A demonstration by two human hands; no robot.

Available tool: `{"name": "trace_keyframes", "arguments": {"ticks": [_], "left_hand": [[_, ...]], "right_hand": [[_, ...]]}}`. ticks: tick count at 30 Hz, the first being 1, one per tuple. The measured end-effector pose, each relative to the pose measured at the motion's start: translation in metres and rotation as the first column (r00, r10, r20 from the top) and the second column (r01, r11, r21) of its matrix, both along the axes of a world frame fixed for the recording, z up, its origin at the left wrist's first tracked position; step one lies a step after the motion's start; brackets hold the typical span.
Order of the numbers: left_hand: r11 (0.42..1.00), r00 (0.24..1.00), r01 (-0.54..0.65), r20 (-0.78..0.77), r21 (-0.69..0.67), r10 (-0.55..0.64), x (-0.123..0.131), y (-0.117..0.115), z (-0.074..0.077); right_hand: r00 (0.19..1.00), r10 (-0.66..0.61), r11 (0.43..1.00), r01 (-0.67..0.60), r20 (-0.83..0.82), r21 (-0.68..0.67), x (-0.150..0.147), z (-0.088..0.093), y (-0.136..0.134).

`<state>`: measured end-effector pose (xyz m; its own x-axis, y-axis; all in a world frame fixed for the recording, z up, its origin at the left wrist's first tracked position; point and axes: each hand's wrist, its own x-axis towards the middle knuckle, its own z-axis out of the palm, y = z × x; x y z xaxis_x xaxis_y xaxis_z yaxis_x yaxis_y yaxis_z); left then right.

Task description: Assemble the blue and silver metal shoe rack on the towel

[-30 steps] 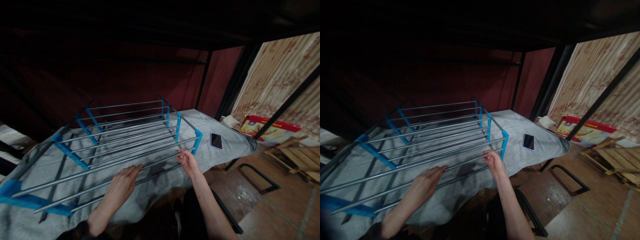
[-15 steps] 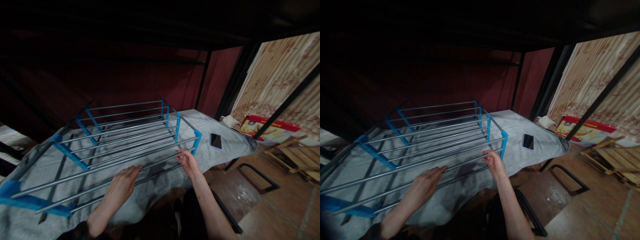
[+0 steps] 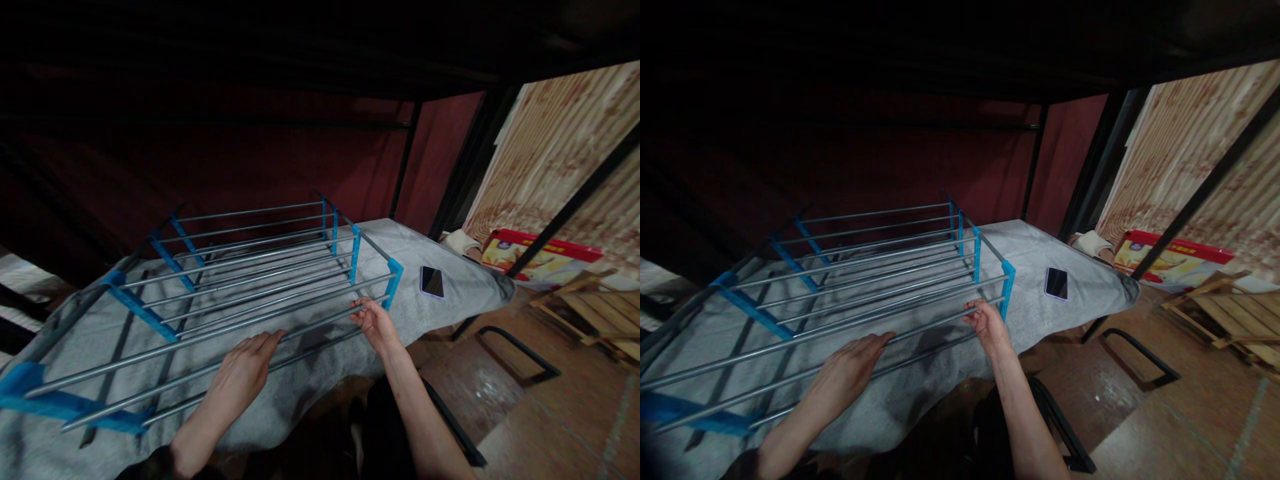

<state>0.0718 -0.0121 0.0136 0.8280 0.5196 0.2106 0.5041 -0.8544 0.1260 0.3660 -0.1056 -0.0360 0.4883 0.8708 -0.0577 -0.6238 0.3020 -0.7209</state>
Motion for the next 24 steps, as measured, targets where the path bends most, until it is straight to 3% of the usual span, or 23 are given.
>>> {"name": "trace_keyframes", "arguments": {"ticks": [7, 17, 24], "left_hand": [[1.000, 0.999, 0.002, 0.035, -0.023, -0.001, -0.003, 0.001, -0.003], [0.997, 1.000, -0.009, -0.002, -0.076, 0.009, 0.007, 0.001, 0.009], [0.999, 0.999, -0.014, 0.028, -0.039, 0.015, 0.011, 0.001, 0.013]], "right_hand": [[1.000, 0.006, 1.000, -0.006, 0.017, -0.005, 0.000, -0.001, 0.001], [0.999, -0.032, 0.999, 0.032, 0.021, 0.006, 0.000, 0.002, 0.001], [0.999, -0.038, 0.999, 0.038, -0.012, 0.000, -0.001, 0.007, 0.000]]}}
